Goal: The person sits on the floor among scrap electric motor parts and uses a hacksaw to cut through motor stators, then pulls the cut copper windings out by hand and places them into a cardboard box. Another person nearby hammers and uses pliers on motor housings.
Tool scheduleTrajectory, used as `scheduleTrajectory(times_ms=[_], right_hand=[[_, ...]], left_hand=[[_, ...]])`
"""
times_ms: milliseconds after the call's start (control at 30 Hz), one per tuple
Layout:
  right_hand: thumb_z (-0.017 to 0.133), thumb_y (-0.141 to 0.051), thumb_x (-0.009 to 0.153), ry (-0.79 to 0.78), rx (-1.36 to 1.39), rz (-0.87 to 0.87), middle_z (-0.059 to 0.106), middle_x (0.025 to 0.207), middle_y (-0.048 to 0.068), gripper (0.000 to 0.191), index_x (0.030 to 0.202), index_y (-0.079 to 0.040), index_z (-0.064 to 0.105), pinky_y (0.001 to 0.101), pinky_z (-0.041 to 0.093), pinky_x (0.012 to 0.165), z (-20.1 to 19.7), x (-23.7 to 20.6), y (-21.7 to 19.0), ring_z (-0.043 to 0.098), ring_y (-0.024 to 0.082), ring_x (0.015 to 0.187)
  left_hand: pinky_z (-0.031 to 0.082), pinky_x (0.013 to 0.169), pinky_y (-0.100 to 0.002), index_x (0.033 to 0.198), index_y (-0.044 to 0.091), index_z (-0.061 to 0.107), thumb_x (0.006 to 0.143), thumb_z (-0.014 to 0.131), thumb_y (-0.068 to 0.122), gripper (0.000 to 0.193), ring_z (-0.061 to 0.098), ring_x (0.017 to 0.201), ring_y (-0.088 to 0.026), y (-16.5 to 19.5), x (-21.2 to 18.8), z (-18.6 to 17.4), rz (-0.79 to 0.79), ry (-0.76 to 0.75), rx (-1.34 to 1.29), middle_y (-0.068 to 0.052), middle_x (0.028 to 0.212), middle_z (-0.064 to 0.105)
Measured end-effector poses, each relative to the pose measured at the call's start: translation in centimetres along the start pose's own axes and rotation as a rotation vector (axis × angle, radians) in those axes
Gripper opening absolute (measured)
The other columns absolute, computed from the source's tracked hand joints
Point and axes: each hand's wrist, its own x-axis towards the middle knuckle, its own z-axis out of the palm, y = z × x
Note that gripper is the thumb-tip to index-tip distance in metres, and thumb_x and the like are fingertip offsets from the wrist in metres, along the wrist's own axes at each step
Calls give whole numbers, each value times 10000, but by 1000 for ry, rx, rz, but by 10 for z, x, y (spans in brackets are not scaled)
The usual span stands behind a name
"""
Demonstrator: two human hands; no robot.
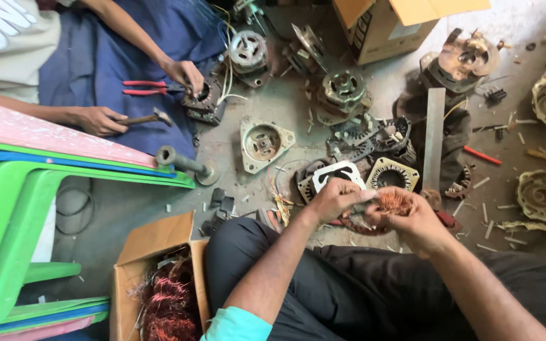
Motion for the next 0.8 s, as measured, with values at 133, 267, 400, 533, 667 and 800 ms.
scheduleTrajectory(times_ms=[133, 267, 400, 533, 667, 800], right_hand=[[762, -31, 825, -151, 101, 38, 641, 770, 43, 316, 1109, -26, 623, 301, 488, 597, 2, -12, 8, 609, 140, 667], [730, -56, 882, -247, 167, -129, 592, 745, 50, 180, 996, 11, 607, 322, 458, 640, -7, -21, 4, 553, 150, 661], [718, -67, 926, -228, 250, -400, 527, 719, 32, 157, 950, -20, 571, 402, 479, 853, -15, -30, -6, 526, 170, 677], [712, -114, 900, -172, 287, -430, 488, 681, 25, 178, 977, -37, 571, 440, 458, 868, -15, -34, -17, 498, 178, 668], [691, -159, 935, -199, 384, -429, 483, 686, 31, 176, 976, -38, 569, 452, 451, 874, -5, -31, -22, 484, 179, 672], [673, -196, 930, -164, 407, -475, 478, 665, 39, 183, 970, -54, 566, 459, 446, 883, 7, -27, -23, 486, 202, 659]], left_hand=[[394, 508, -239, 777, 157, 686, 977, 666, 403, 317, 477, 531, -35, 4, -10, 5, 75, 9, -69, 62, 600, 554], [399, 514, -267, 641, 128, 512, 1015, 643, 366, 462, 414, 497, -67, 8, -18, 9, 104, 31, -412, 54, 558, 419], [443, 639, -333, 638, 116, 410, 1014, 593, 353, 481, 380, 562, -130, 19, -29, 18, 397, 61, -606, 1, 598, 372], [368, 750, -340, 663, 157, 296, 1031, 498, 467, 523, 297, 606, -149, 37, -38, 27, 470, 46, -862, 19, 629, 263], [326, 709, -347, 635, 150, 261, 1014, 391, 633, 628, 267, 580, -153, 57, -41, 21, 526, 121, -1034, 20, 606, 231], [299, 665, -338, 606, 145, 244, 952, 362, 678, 646, 250, 588, -167, 67, -44, 17, 454, 276, -1250, -3, 587, 222]])
